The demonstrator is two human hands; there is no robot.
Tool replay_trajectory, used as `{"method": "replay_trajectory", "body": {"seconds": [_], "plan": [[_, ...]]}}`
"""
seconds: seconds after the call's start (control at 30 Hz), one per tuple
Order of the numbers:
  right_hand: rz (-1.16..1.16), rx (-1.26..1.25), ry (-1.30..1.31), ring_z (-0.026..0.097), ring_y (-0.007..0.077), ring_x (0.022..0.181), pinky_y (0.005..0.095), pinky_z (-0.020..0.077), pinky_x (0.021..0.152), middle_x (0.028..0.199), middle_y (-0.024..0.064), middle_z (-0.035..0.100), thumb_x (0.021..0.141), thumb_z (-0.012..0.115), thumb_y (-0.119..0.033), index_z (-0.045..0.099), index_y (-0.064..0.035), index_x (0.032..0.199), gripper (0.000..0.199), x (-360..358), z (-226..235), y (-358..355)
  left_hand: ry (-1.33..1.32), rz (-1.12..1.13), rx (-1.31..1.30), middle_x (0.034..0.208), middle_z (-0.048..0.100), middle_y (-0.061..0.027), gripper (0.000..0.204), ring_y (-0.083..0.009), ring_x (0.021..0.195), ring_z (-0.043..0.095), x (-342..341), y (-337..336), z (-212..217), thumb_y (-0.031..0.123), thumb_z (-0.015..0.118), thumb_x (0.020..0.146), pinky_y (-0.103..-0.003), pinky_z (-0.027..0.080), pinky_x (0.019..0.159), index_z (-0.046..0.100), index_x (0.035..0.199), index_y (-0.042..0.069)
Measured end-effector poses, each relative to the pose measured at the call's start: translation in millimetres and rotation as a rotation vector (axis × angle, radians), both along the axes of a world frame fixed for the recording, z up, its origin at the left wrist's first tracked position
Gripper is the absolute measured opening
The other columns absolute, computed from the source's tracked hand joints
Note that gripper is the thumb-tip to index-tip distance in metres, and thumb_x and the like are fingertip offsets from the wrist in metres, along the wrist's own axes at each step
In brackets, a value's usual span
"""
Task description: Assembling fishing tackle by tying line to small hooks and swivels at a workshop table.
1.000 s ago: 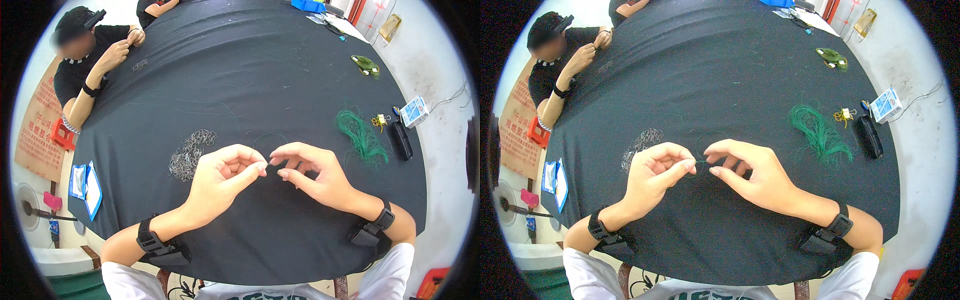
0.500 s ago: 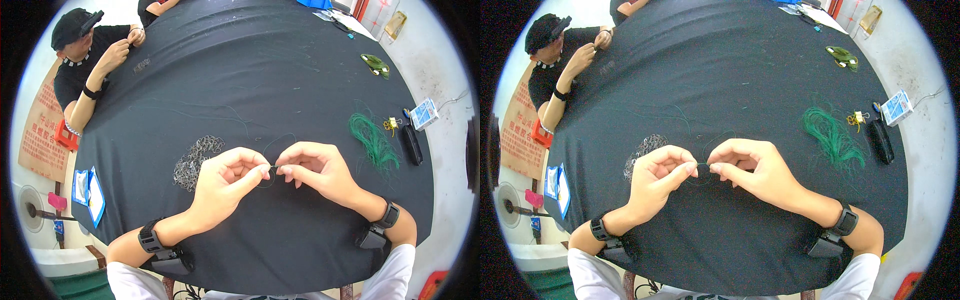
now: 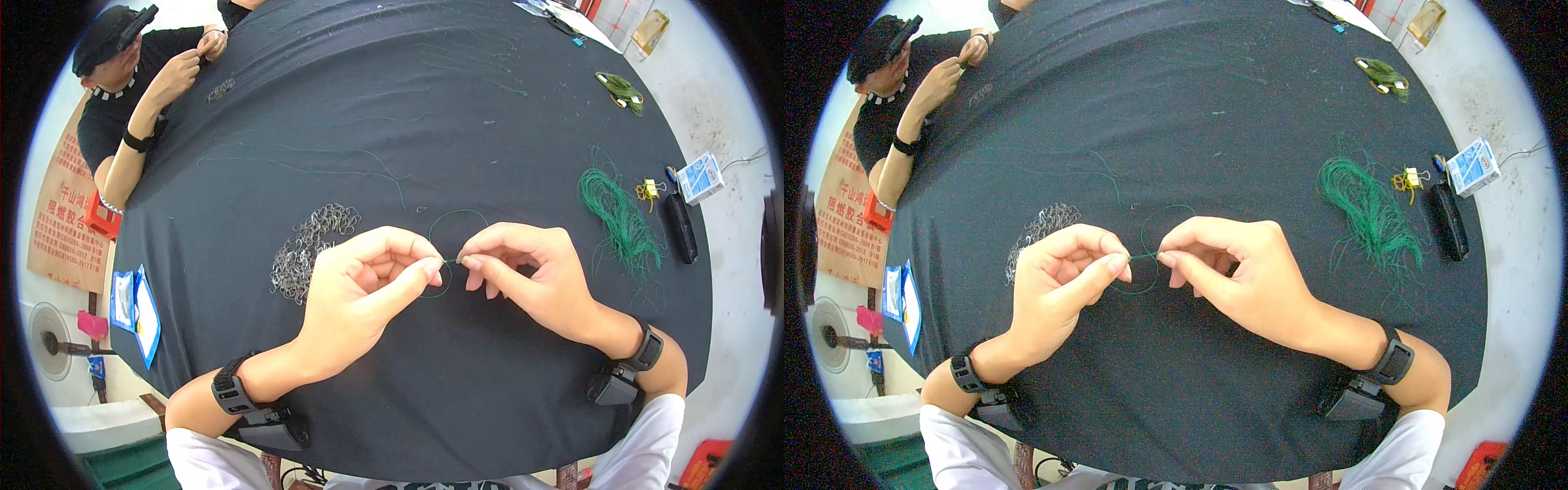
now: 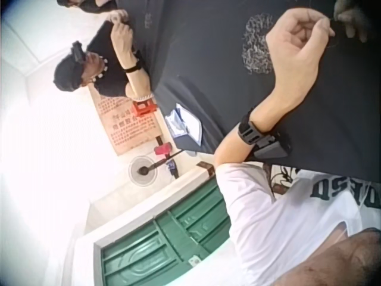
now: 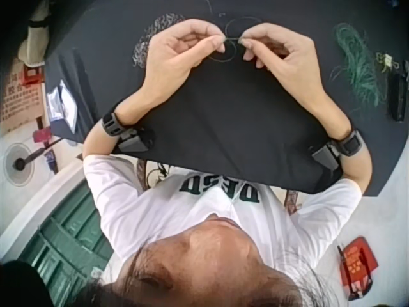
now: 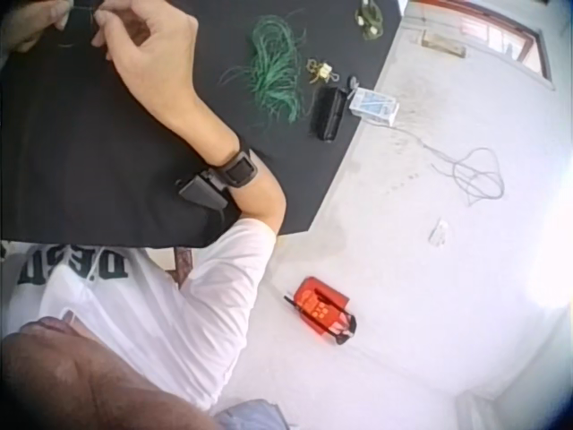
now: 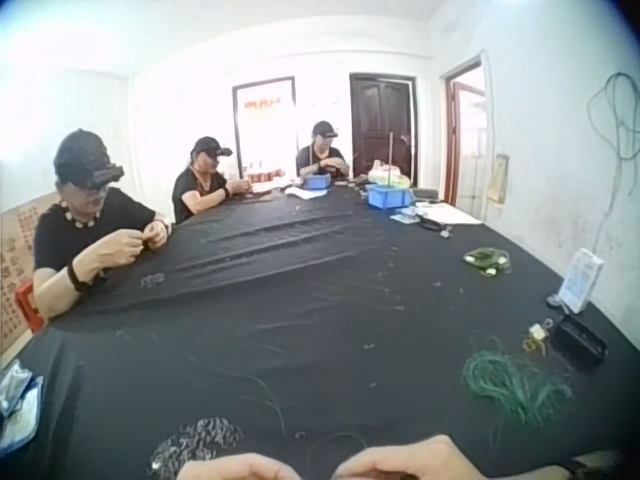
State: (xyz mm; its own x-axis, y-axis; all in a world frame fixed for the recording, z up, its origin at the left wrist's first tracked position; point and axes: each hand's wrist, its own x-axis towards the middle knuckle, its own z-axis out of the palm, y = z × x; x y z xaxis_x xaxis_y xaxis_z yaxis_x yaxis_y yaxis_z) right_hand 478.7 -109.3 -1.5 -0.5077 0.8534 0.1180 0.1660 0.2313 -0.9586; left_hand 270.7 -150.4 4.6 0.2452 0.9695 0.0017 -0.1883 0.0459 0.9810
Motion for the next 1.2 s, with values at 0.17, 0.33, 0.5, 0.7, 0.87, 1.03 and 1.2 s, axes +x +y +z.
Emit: {"method": "replay_trajectory", "body": {"seconds": [0.17, 0.33, 0.5, 0.7, 0.87, 1.03, 1.2], "plan": [[-0.006, 0.153, -0.076, 0.063, 0.0060, 0.059, 0.0202, 0.0468, 0.049, 0.067, 0.0051, 0.066, 0.086, 0.062, -0.006, 0.067, -0.0016, 0.089, 0.007, -2, 4, -3, 0.031, 0.013, 0.008, 0.090, 0.064, -0.0061, 0.012, -0.0074, 0.083, 0.059, 0, -1, 0, 0.002, 0.057, 0.090, -0.020, 0.047, 0.074, 0.060, 0.101, -0.004], [-0.003, 0.234, -0.098, 0.063, 0.0071, 0.059, 0.0205, 0.0464, 0.048, 0.067, 0.0060, 0.066, 0.085, 0.063, -0.005, 0.066, -0.0020, 0.088, 0.006, -3, 7, -5, 0.041, 0.010, 0.019, 0.090, 0.064, -0.0058, 0.012, -0.0067, 0.082, 0.059, 0, 0, 0, 0.002, 0.057, 0.090, -0.020, 0.047, 0.073, 0.060, 0.101, -0.004], [0.024, 0.376, -0.162, 0.062, 0.0079, 0.057, 0.0189, 0.0439, 0.048, 0.072, 0.0052, 0.068, 0.081, 0.063, 0.003, 0.069, -0.0010, 0.088, 0.010, -2, 2, -5, 0.017, -0.001, -0.020, 0.090, 0.064, -0.0058, 0.012, -0.0068, 0.083, 0.059, -1, 0, 1, 0.002, 0.056, 0.091, -0.020, 0.046, 0.074, 0.060, 0.101, -0.004], [0.000, 0.535, -0.137, 0.063, 0.0206, 0.055, 0.0295, 0.0471, 0.049, 0.069, 0.0087, 0.065, 0.077, 0.068, -0.004, 0.067, -0.0051, 0.085, 0.008, -7, 1, -8, 0.005, -0.004, -0.033, 0.090, 0.064, -0.0062, 0.013, -0.0076, 0.084, 0.059, 1, 1, 2, 0.002, 0.056, 0.090, -0.021, 0.047, 0.076, 0.060, 0.101, -0.004], [-0.011, 0.580, -0.142, 0.062, 0.0220, 0.056, 0.0308, 0.0476, 0.050, 0.068, 0.0089, 0.064, 0.077, 0.069, -0.006, 0.066, -0.0055, 0.084, 0.007, -10, -1, -10, -0.009, 0.008, -0.012, 0.090, 0.064, -0.0059, 0.012, -0.0073, 0.084, 0.059, 0, 0, 2, 0.002, 0.056, 0.090, -0.020, 0.047, 0.074, 0.060, 0.101, -0.004], [-0.004, 0.591, -0.205, 0.062, 0.0244, 0.057, 0.0323, 0.0480, 0.051, 0.068, 0.0096, 0.063, 0.077, 0.069, -0.007, 0.065, -0.0046, 0.083, 0.008, -10, 2, -13, -0.034, 0.027, 0.045, 0.088, 0.064, -0.0046, 0.012, -0.0056, 0.081, 0.059, 2, 0, -1, 0.002, 0.057, 0.090, -0.018, 0.047, 0.071, 0.060, 0.100, -0.004], [0.010, 0.682, -0.243, 0.062, 0.0281, 0.058, 0.0351, 0.0489, 0.053, 0.067, 0.0121, 0.060, 0.078, 0.068, -0.007, 0.061, -0.0013, 0.088, 0.014, -13, 3, -23, 0.122, 0.161, 0.169, 0.084, 0.064, -0.0025, 0.011, -0.0017, 0.074, 0.058, 5, -1, -3, 0.000, 0.058, 0.089, -0.014, 0.045, 0.062, 0.061, 0.099, -0.003]]}}
